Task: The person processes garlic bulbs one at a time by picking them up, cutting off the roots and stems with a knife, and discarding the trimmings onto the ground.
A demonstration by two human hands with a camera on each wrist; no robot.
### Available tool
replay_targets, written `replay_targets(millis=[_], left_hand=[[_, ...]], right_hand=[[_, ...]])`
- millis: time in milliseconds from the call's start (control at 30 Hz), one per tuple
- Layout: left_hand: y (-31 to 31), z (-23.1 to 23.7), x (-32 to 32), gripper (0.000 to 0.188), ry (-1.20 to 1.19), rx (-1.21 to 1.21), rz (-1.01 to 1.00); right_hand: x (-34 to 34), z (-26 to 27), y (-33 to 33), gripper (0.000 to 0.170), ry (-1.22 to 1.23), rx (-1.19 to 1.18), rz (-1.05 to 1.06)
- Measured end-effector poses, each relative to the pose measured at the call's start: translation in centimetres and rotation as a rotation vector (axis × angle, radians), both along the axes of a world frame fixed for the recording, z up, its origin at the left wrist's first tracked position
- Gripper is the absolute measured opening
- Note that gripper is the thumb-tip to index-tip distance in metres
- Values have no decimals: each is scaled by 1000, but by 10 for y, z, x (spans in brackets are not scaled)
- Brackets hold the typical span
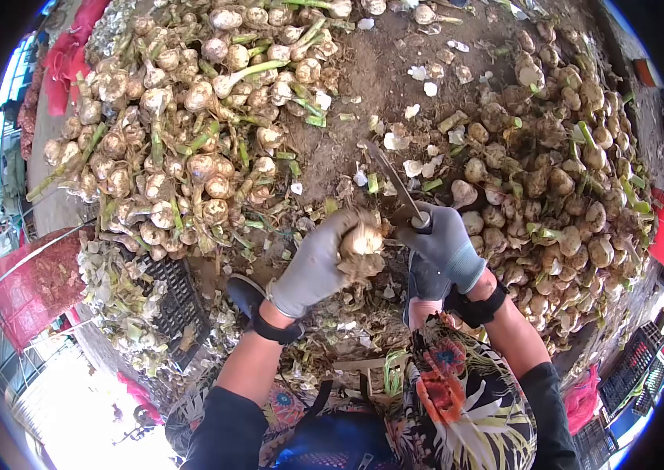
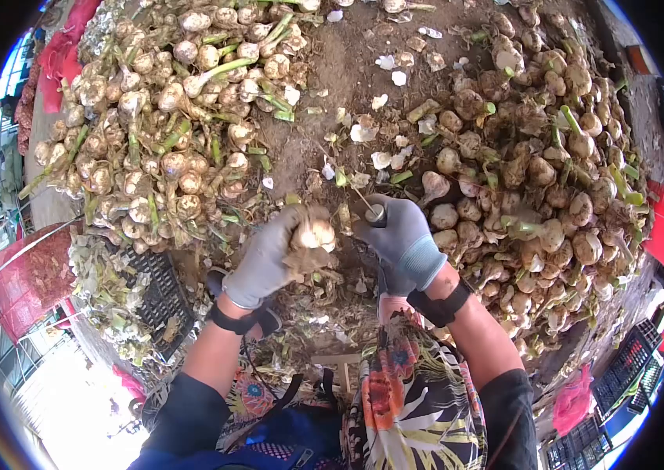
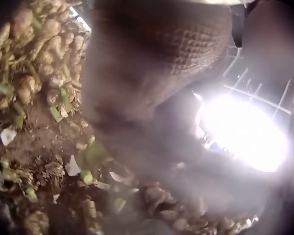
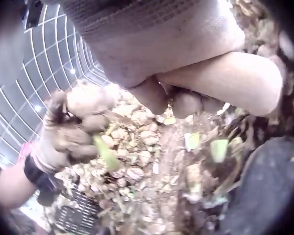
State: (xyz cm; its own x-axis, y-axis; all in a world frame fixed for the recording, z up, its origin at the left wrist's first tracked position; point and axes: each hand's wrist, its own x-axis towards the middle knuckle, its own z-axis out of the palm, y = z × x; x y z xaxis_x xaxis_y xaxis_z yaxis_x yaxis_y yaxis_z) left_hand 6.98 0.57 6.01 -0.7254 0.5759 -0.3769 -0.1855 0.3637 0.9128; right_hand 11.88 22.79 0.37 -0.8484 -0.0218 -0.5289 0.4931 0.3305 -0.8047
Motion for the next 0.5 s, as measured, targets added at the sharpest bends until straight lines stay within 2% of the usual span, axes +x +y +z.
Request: replay_targets(millis=[33,67,100,133,167,233,267,300,333,367,400,433,467,500], left_hand=[[2,-2,3,32,175,-83,-53],[2,-1,5,32,185,-87,-54],[4,2,6,26,360,-235,-198],[5,3,8,20,531,-381,-343],[7,3,8,20,528,-380,-346],[7,6,6,19,769,-369,-451],[4,16,1,20,851,-422,-532],[14,27,-3,18,860,-324,-472],[30,40,-1,17,851,-234,-413],[59,58,-4,23,724,-94,-500],[87,65,3,32,626,98,-501],[115,73,12,41,595,165,-547],[132,76,17,42,781,22,-620],[127,73,8,42,779,25,-625]], right_hand=[[-4,1,-1,33,-44,-173,17],[-7,6,-2,31,-46,-188,52],[-12,14,-5,31,-40,-191,50],[-15,21,-8,31,40,-104,154],[-17,27,-10,32,117,-15,258],[-9,19,-7,30,181,-57,279],[0,-5,0,29,-1,179,312],[6,-30,7,29,-176,413,341],[22,-58,13,26,-381,-401,-169],[46,-72,8,23,-576,-1219,-693],[73,-50,-5,26,-95,-519,-360],[19,-17,-12,24,-488,-53,110],[19,-20,-9,24,-487,-50,112],[27,-24,-6,21,-447,-429,-175]])
